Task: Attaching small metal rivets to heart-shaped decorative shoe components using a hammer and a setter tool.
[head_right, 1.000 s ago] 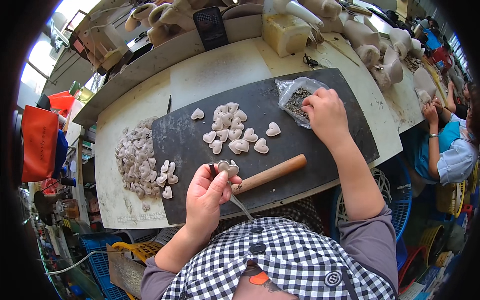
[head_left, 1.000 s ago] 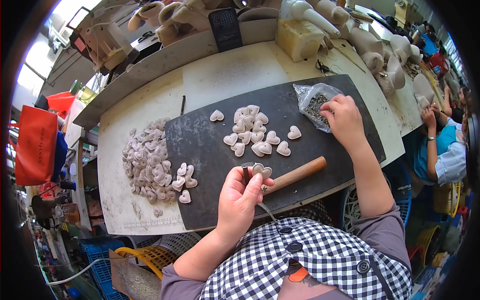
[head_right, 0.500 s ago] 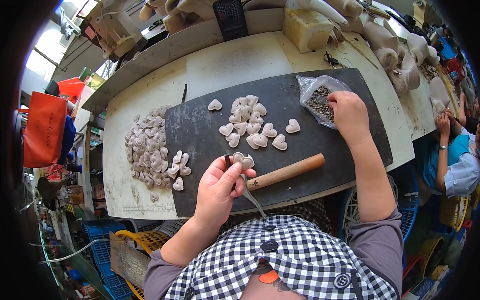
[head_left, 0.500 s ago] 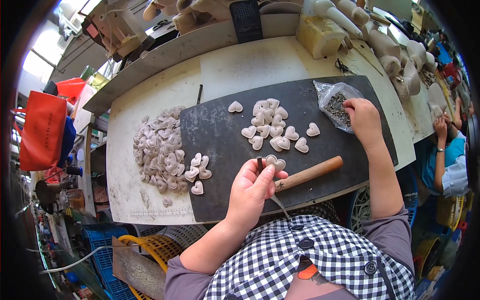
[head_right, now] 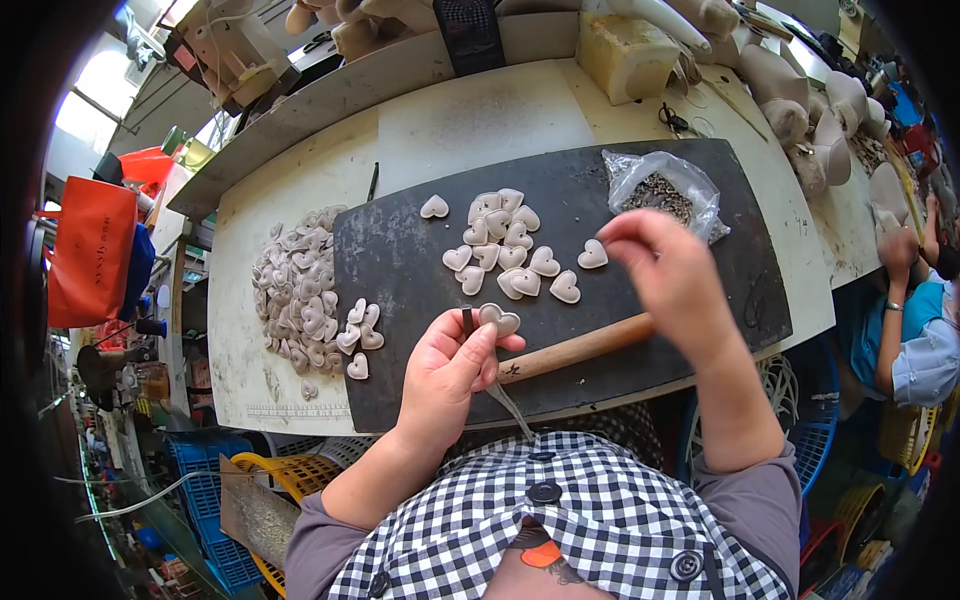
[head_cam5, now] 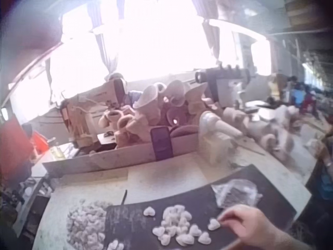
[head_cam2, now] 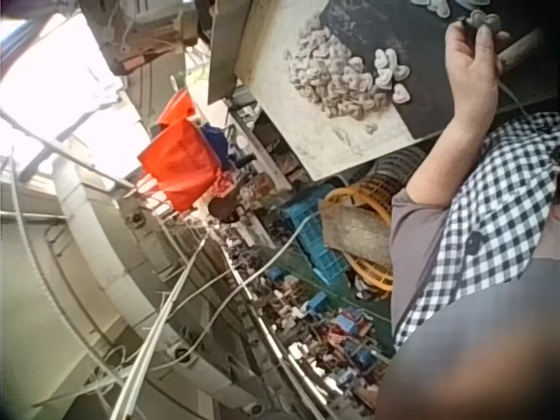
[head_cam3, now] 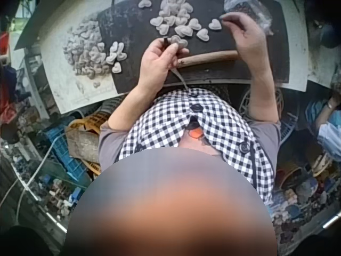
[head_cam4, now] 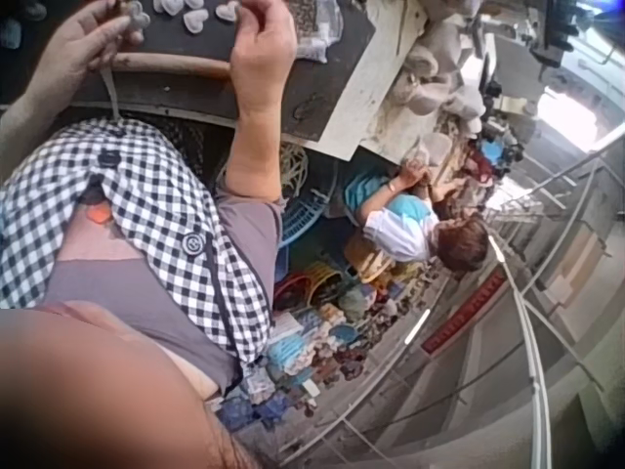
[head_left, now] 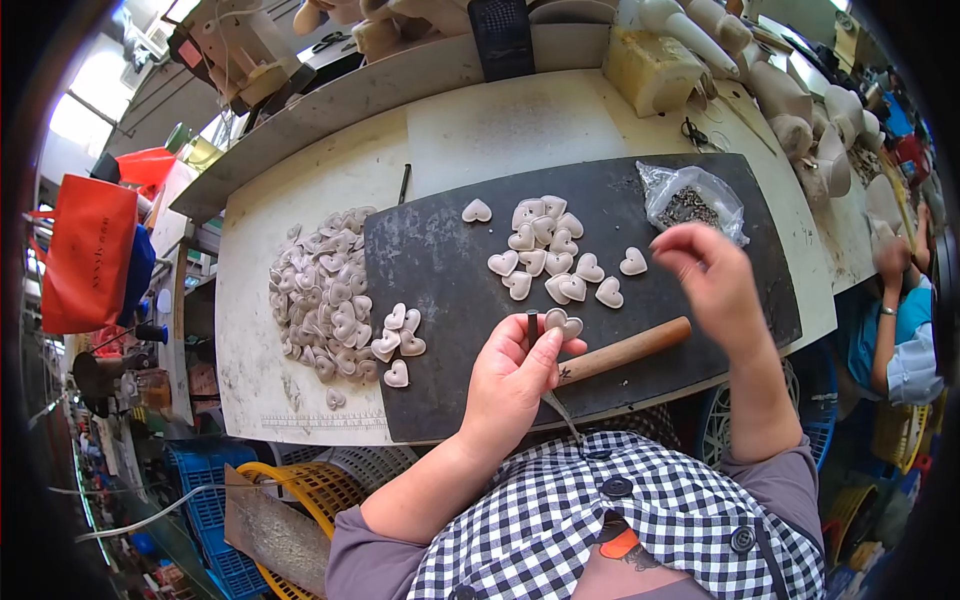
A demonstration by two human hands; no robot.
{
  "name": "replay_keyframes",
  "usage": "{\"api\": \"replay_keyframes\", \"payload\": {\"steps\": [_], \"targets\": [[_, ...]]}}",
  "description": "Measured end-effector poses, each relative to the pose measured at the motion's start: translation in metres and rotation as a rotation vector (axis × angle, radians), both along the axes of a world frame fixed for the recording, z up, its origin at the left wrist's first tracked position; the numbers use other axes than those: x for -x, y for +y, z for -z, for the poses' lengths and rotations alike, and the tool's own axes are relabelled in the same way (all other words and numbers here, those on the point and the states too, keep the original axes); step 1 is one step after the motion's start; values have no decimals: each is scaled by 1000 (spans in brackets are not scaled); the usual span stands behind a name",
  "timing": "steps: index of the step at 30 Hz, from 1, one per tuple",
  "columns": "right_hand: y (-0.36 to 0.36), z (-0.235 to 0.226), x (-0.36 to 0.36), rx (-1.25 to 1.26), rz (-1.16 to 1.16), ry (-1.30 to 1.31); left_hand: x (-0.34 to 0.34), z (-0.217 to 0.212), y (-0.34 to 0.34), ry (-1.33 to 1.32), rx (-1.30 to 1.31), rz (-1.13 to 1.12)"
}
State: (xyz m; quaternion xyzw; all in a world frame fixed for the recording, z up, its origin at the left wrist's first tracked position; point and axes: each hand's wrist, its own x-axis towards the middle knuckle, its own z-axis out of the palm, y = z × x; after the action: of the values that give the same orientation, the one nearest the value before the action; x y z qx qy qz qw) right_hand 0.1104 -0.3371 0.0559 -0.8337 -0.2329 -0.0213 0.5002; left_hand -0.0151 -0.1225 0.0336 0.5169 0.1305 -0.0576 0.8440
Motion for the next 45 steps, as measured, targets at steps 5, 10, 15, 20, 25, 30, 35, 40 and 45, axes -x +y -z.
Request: {"api": "replay_keyframes", "payload": {"steps": [5,10,15,20,25,30,35,40,45], "targets": [[44,14,47,-254,-235,-17,-1,-5,-8,-31,-43,0],[49,20,47,-193,-208,-123,2,-6,-13,-143,-207,-90],[51,22,50,-241,-190,-93,6,-6,-9,-186,-349,-71],[55,21,50,-153,-168,-154,5,-8,-2,-167,-466,-2],[56,22,55,-52,-161,-321,8,-2,-8,-182,-357,-87],[57,22,59,-25,-222,-244,10,1,-5,-140,-366,-97],[65,18,67,-422,-248,231,17,-4,3,-223,-469,-148],[81,13,73,-225,-308,34,22,-2,11,-488,-982,-302],[98,27,64,-1,-354,-102,39,14,50,-590,-1326,-478]]}}
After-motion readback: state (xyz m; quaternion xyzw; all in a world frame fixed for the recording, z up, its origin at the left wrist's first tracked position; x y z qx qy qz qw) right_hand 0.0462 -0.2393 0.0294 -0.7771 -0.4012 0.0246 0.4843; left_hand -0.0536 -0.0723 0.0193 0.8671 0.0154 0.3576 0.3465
